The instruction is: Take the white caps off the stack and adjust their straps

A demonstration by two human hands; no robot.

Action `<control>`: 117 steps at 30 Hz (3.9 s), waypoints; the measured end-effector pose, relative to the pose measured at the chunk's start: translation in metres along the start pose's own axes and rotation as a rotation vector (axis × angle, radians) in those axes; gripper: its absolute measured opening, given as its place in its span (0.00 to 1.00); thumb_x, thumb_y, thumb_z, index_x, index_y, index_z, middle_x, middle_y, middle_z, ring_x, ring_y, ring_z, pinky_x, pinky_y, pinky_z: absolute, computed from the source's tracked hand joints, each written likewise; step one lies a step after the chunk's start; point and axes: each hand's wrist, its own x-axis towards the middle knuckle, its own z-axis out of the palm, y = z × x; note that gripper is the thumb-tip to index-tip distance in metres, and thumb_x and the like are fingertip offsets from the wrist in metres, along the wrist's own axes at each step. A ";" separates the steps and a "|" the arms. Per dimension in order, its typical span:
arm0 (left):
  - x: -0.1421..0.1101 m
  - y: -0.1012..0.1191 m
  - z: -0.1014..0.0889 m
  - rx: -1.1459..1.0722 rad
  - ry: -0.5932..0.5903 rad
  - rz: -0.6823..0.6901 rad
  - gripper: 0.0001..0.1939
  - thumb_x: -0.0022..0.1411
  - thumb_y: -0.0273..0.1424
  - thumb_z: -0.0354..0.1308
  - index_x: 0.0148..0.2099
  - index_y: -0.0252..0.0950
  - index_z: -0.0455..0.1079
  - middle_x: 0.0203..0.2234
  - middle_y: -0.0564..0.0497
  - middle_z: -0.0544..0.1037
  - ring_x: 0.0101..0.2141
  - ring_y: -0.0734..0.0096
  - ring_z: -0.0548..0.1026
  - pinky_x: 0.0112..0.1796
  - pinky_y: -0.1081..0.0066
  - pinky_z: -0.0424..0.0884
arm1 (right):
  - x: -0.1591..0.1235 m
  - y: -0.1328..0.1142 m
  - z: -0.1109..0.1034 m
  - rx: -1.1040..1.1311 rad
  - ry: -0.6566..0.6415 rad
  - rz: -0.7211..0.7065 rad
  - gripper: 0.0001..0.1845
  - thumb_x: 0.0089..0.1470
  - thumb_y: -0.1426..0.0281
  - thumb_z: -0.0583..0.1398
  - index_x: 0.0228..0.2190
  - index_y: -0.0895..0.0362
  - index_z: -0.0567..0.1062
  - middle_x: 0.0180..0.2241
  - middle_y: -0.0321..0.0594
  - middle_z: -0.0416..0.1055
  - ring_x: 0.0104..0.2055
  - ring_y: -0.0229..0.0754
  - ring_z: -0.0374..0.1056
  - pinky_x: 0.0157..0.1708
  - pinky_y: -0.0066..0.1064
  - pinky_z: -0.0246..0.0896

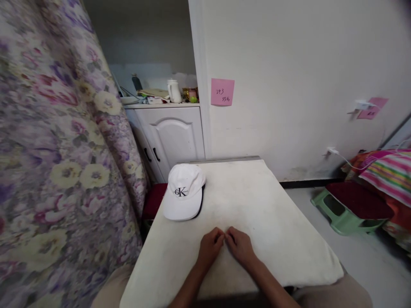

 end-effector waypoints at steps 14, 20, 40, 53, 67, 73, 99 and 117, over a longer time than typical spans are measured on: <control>-0.001 -0.006 0.000 -0.154 0.001 0.005 0.10 0.60 0.34 0.53 0.30 0.36 0.70 0.20 0.54 0.71 0.25 0.69 0.68 0.30 0.71 0.63 | -0.002 -0.005 -0.004 0.062 0.007 -0.011 0.20 0.65 0.58 0.49 0.28 0.55 0.71 0.26 0.36 0.73 0.28 0.40 0.68 0.30 0.29 0.52; 0.000 -0.008 0.001 -0.170 0.011 -0.027 0.08 0.59 0.32 0.54 0.30 0.36 0.70 0.20 0.54 0.70 0.25 0.69 0.67 0.30 0.71 0.61 | -0.002 -0.003 -0.002 0.069 0.004 -0.008 0.18 0.65 0.60 0.50 0.28 0.55 0.70 0.26 0.37 0.73 0.28 0.41 0.68 0.30 0.29 0.52; 0.002 -0.007 -0.003 -0.502 -0.020 -0.119 0.12 0.50 0.34 0.65 0.26 0.37 0.64 0.18 0.59 0.64 0.21 0.75 0.61 0.24 0.74 0.58 | 0.005 -0.003 0.007 0.393 -0.007 0.081 0.13 0.55 0.62 0.58 0.24 0.56 0.67 0.20 0.33 0.64 0.25 0.38 0.60 0.26 0.27 0.51; 0.003 0.011 0.002 -0.617 0.059 -0.178 0.17 0.48 0.39 0.67 0.25 0.38 0.62 0.15 0.60 0.64 0.18 0.76 0.61 0.22 0.74 0.56 | 0.005 -0.011 0.003 0.496 -0.001 0.014 0.23 0.61 0.53 0.53 0.22 0.55 0.66 0.20 0.35 0.67 0.24 0.38 0.62 0.27 0.28 0.54; -0.012 0.056 0.014 -0.687 0.214 -0.148 0.26 0.60 0.53 0.55 0.23 0.40 0.56 0.16 0.58 0.59 0.20 0.74 0.56 0.24 0.71 0.56 | 0.009 -0.057 -0.028 0.794 0.071 0.028 0.29 0.65 0.51 0.49 0.18 0.54 0.63 0.16 0.34 0.64 0.20 0.36 0.62 0.25 0.28 0.56; -0.008 0.066 0.004 -0.634 0.171 -0.063 0.25 0.66 0.49 0.48 0.22 0.39 0.58 0.17 0.55 0.62 0.21 0.72 0.60 0.27 0.69 0.60 | 0.011 -0.064 -0.037 0.833 0.104 0.018 0.30 0.65 0.52 0.48 0.17 0.54 0.64 0.15 0.32 0.61 0.20 0.36 0.59 0.25 0.29 0.56; 0.006 0.083 0.005 -0.750 0.161 -0.113 0.32 0.67 0.55 0.41 0.21 0.38 0.61 0.14 0.55 0.63 0.19 0.72 0.63 0.25 0.70 0.60 | 0.022 -0.070 -0.048 0.810 0.172 0.142 0.36 0.64 0.46 0.44 0.12 0.54 0.64 0.12 0.34 0.60 0.19 0.37 0.59 0.26 0.31 0.57; 0.044 0.072 -0.028 -0.539 0.259 -0.186 0.37 0.63 0.60 0.39 0.20 0.36 0.66 0.11 0.53 0.65 0.16 0.74 0.62 0.22 0.71 0.55 | 0.055 -0.054 -0.074 0.646 0.224 0.189 0.38 0.63 0.44 0.39 0.13 0.53 0.63 0.11 0.34 0.59 0.18 0.38 0.58 0.26 0.31 0.54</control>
